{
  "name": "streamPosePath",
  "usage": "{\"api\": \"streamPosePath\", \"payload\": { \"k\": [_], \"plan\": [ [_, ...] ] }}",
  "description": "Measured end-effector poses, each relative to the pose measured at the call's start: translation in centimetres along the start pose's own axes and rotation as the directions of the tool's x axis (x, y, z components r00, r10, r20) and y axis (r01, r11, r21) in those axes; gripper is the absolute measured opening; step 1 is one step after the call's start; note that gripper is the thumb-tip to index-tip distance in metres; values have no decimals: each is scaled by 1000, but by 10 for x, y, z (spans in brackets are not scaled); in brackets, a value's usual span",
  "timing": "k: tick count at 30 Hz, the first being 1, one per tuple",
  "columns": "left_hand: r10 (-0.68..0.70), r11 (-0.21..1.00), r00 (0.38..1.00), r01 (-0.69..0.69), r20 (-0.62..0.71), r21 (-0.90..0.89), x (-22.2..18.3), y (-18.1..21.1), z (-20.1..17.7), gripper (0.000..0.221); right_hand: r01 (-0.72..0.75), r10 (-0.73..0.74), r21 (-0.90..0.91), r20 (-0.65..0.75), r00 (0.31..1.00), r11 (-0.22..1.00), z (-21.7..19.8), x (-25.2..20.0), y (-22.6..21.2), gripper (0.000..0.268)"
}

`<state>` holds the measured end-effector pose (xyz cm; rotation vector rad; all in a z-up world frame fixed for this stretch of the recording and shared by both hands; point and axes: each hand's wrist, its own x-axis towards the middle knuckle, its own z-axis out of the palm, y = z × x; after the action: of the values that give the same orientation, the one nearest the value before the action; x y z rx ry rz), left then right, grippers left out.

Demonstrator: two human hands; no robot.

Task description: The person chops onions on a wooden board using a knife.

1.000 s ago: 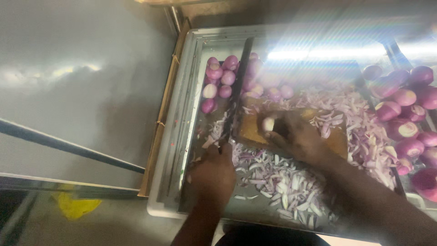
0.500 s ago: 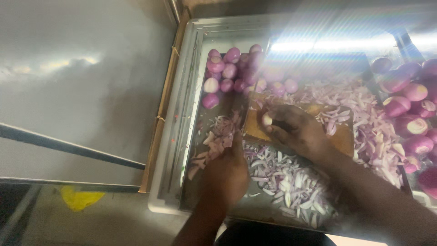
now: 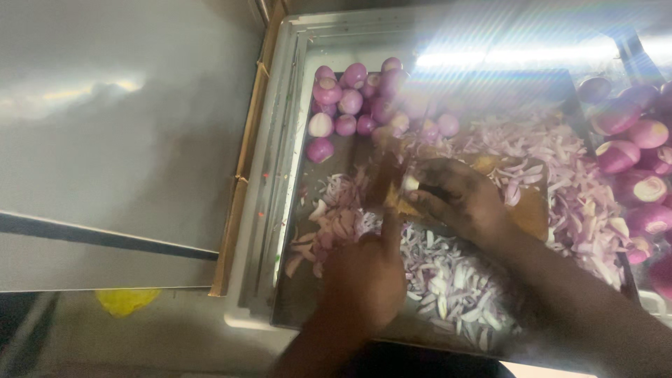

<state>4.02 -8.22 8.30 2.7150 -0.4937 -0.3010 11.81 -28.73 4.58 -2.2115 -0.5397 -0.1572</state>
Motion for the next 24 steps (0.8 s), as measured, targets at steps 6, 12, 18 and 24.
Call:
{"api": "streamPosePath", "payload": {
  "k": [6, 12, 18, 24],
  "plan": [
    [-49, 995, 997, 53, -54, 90, -14, 8, 8, 67, 219, -235, -177, -74, 969, 959, 6, 3, 14, 32],
    [2, 1000, 997, -5, -75, -29, 28, -6, 20, 73, 195, -196, -26, -76, 978, 981, 5, -1, 14, 31],
    [-62, 989, 997, 54, -55, -139, 21, -3, 13, 84, 131, -136, -71, -70, 988, 989, 6, 0, 15, 33],
    [56, 989, 962, -91, -268, -118, 14, 1, 17, 75, 122, -122, -5, -60, 991, 993, 5, 0, 14, 35]
  ]
}}
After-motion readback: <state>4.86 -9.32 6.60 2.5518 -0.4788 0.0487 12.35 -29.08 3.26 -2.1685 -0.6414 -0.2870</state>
